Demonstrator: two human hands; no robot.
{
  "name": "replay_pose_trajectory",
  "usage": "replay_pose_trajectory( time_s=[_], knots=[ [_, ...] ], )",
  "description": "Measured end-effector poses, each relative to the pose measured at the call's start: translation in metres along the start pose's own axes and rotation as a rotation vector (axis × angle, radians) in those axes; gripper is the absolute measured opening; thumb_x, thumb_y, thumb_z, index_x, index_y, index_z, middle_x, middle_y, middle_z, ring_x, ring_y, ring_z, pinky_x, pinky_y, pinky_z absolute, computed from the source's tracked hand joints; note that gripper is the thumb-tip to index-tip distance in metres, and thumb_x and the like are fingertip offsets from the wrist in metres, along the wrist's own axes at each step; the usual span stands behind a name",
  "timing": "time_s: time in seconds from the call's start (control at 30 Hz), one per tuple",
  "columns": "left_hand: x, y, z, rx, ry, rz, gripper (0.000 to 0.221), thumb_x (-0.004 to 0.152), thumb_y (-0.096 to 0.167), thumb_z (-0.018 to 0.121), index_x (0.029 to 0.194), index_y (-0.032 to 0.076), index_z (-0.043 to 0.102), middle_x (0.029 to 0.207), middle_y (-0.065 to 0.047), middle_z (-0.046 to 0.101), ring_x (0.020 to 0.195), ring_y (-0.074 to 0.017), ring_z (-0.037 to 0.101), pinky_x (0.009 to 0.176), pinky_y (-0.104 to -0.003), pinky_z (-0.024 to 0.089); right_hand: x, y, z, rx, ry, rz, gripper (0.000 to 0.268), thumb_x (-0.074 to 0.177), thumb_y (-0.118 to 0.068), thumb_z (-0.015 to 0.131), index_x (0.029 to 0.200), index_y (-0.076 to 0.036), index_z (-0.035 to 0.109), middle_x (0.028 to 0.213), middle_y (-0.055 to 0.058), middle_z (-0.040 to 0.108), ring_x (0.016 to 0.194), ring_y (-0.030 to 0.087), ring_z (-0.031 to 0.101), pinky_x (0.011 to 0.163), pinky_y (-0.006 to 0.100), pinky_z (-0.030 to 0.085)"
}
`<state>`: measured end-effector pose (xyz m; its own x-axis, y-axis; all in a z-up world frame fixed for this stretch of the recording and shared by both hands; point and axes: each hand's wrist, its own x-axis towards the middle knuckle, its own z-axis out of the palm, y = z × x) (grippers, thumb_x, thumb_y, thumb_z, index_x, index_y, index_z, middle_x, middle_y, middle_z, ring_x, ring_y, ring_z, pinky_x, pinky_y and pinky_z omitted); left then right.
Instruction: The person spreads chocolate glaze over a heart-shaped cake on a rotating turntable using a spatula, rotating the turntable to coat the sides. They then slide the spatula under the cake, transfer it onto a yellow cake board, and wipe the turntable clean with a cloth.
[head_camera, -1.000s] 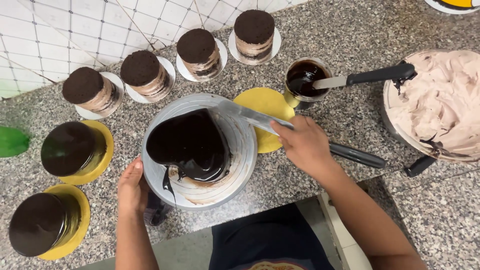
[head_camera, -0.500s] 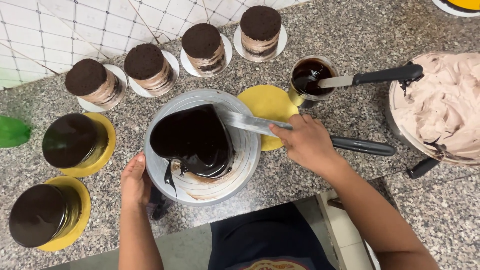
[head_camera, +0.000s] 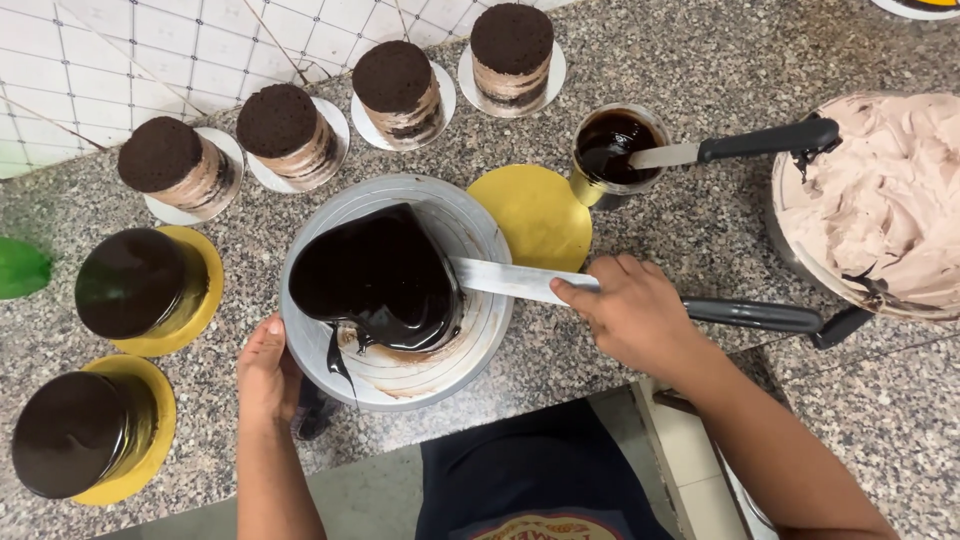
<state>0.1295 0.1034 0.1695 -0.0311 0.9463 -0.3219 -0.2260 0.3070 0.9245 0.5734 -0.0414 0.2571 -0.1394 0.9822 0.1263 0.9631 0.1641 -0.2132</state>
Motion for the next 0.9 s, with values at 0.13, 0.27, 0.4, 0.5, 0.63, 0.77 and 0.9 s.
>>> replay_pose_trajectory(
  time_s=[0.13,0.27,0.4,0.5,0.63,0.77,0.9],
  knots=[
    [-0.008,-0.006,-0.006,-0.031,-0.071,0.011,0.031,0.108,0.025,0.055,0.125,0.0,0.064,0.114,-0.01,0.072,0.103,-0.0207,0.068,0.095,-0.038,0.055,-0.008,-0.002,-0.007,0.022,0.082,-0.06,0.058,0.065,-0.009,0.073,0.122,-0.023,0.076,0.1,0.011,0.063,0.09,0.03,0.062,0.075,0.044,0.049],
    [-0.021,-0.01,-0.006,-0.034,-0.073,0.001,0.034,0.107,0.027,0.054,0.127,0.001,0.064,0.117,-0.01,0.071,0.107,-0.0205,0.067,0.1,-0.038,0.053,-0.016,-0.004,-0.008,0.037,0.019,-0.013,0.052,0.074,-0.008,0.074,0.123,-0.023,0.076,0.093,0.009,0.062,0.088,0.028,0.062,0.074,0.042,0.049],
    [-0.024,-0.031,-0.026,-0.102,-0.138,0.005,0.034,0.108,0.024,0.056,0.131,0.0,0.061,0.114,-0.008,0.07,0.101,-0.017,0.065,0.094,-0.034,0.052,-0.022,-0.004,-0.008,0.059,0.09,-0.035,0.048,0.075,-0.008,0.073,0.12,-0.023,0.078,0.094,0.008,0.063,0.088,0.028,0.062,0.075,0.042,0.048],
    [-0.036,-0.03,-0.021,-0.123,-0.176,0.007,0.033,0.107,0.022,0.057,0.131,0.0,0.061,0.11,-0.006,0.069,0.095,-0.0145,0.062,0.087,-0.032,0.05,-0.025,-0.003,-0.008,0.063,0.097,-0.031,0.048,0.074,-0.007,0.073,0.12,-0.023,0.078,0.094,0.008,0.063,0.088,0.027,0.062,0.076,0.042,0.048],
    [-0.036,-0.06,-0.049,-0.214,-0.316,0.03,0.023,0.11,0.017,0.061,0.127,0.001,0.062,0.102,-0.006,0.067,0.088,-0.0152,0.059,0.085,-0.031,0.05,-0.028,-0.003,-0.007,0.059,0.027,0.023,0.047,0.077,-0.008,0.074,0.122,-0.023,0.077,0.091,0.007,0.062,0.084,0.027,0.061,0.075,0.042,0.048],
    [-0.052,-0.06,-0.044,-0.222,-0.317,-0.028,0.02,0.107,0.016,0.062,0.121,0.002,0.063,0.1,-0.007,0.068,0.086,-0.0158,0.059,0.084,-0.031,0.05,-0.031,-0.003,-0.008,0.045,0.029,0.017,0.053,0.071,-0.005,0.073,0.121,-0.023,0.077,0.094,0.007,0.063,0.088,0.027,0.062,0.077,0.042,0.049],
    [-0.069,-0.061,-0.032,-0.116,-0.294,-0.107,0.023,0.101,0.015,0.061,0.118,0.0,0.064,0.099,-0.011,0.072,0.088,-0.0196,0.064,0.085,-0.034,0.052,-0.03,-0.005,-0.008,0.052,0.056,0.026,0.05,0.075,-0.006,0.073,0.121,-0.024,0.076,0.094,0.006,0.063,0.09,0.027,0.062,0.079,0.042,0.048]
  ],
)
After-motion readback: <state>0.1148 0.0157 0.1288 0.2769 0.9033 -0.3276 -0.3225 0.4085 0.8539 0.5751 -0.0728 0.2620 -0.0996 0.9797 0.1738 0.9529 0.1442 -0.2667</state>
